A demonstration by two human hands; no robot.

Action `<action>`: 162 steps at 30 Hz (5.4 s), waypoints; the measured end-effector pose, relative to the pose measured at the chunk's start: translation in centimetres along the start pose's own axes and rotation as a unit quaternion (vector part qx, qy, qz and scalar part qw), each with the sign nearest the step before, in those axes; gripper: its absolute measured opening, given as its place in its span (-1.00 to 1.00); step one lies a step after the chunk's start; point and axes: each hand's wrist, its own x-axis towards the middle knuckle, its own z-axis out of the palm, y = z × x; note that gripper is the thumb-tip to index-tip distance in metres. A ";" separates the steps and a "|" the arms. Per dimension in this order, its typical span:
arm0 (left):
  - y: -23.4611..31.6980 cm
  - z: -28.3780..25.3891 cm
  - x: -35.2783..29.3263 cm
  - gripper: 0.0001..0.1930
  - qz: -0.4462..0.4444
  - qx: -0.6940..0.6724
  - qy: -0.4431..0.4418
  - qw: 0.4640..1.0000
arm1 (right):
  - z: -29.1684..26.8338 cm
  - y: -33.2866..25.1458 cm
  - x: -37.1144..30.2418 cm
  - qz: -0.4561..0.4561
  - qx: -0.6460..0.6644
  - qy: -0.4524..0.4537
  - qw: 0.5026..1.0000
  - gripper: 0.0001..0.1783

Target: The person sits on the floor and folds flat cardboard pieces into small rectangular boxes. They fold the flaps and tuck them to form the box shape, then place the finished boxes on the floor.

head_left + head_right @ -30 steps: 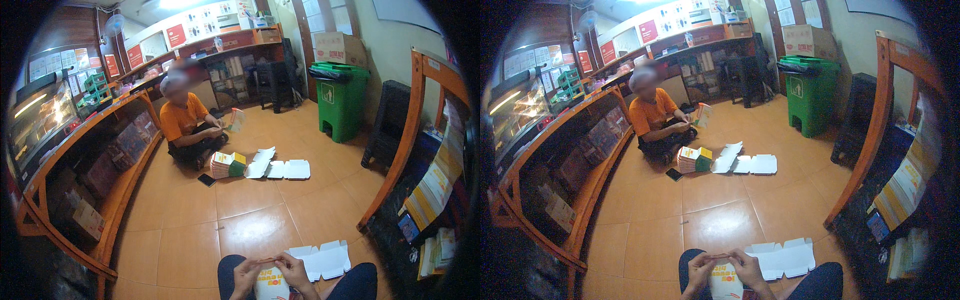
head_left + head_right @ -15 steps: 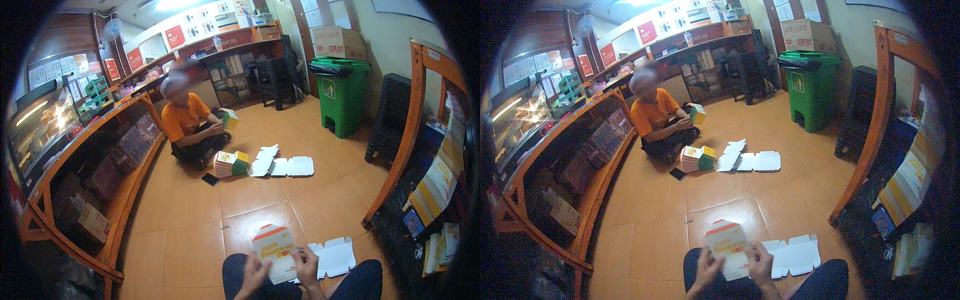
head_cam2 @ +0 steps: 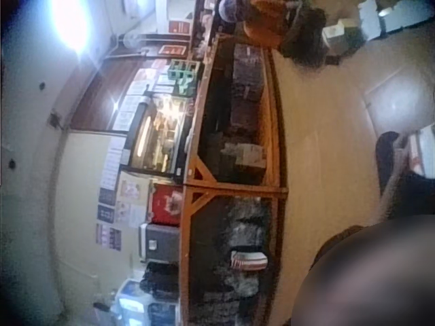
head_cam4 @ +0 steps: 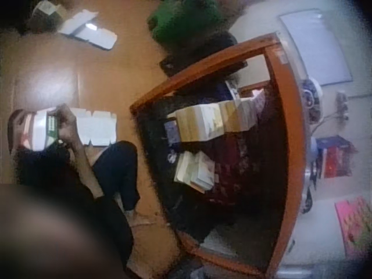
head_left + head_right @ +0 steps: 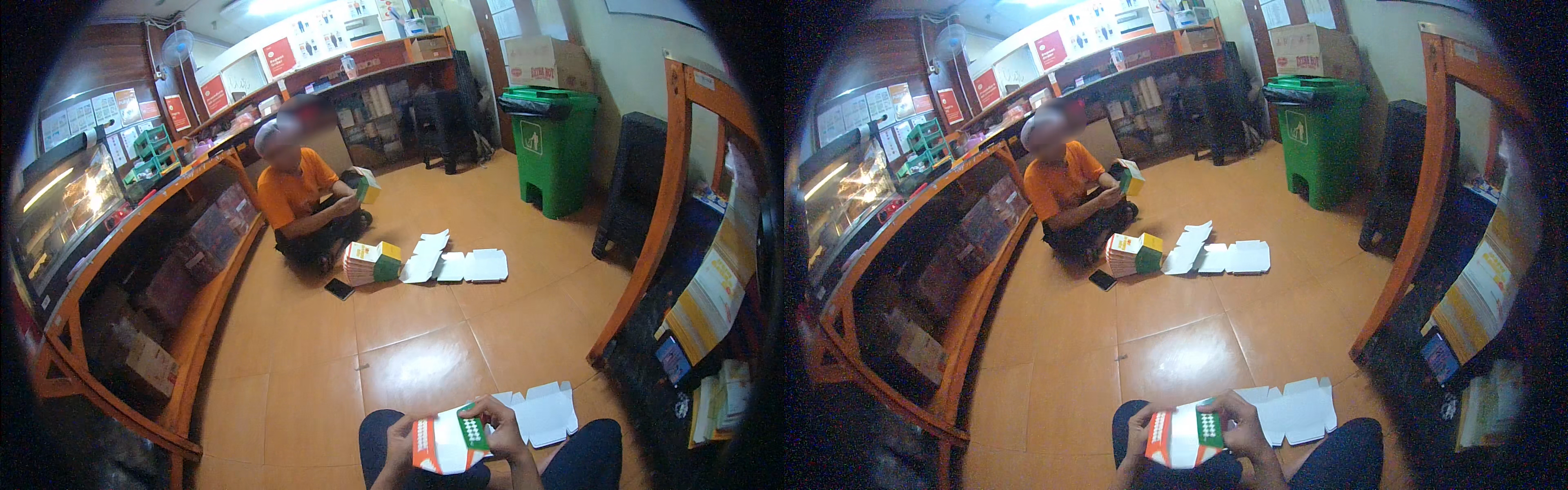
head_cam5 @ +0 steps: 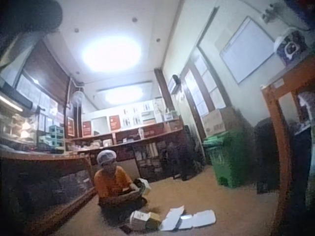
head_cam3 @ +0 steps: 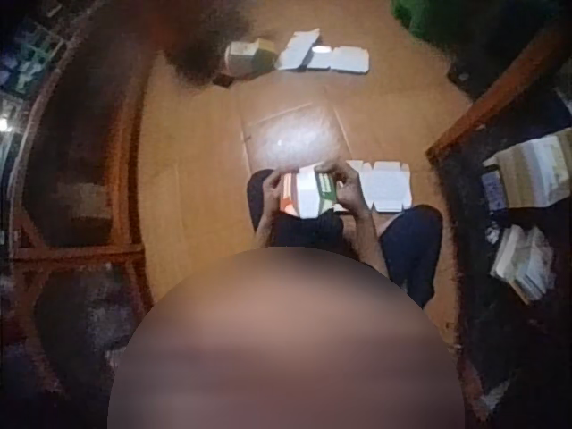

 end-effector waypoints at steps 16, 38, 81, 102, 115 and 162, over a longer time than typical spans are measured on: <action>-10.1 -6.7 12.3 -0.17 -0.113 0.073 0.177 0.975 | 0.9 18.4 -2.9 0.140 -0.341 0.122 0.922 -0.45; -14.9 -5.1 12.5 -0.47 0.029 0.580 -0.001 0.814 | 0.1 18.9 -4.0 0.303 -0.430 0.045 0.850 -0.19; -19.9 1.9 7.7 -0.67 -0.372 -0.009 -0.131 0.919 | 0.3 15.6 -3.2 0.123 -0.386 0.216 0.888 -0.48; -19.5 2.1 7.1 -0.73 -0.255 -0.021 -0.238 0.937 | -5.0 12.7 -2.4 0.190 -0.220 0.066 0.955 -0.12; -19.6 1.5 7.2 -0.68 -0.273 -0.035 -0.206 0.939 | -4.9 13.4 -2.5 0.149 -0.166 0.112 0.968 -0.53; -1.0 3.6 0.3 -0.79 0.142 0.197 -0.040 0.969 | -4.7 -0.1 -2.1 -0.081 -0.295 0.027 0.952 -0.62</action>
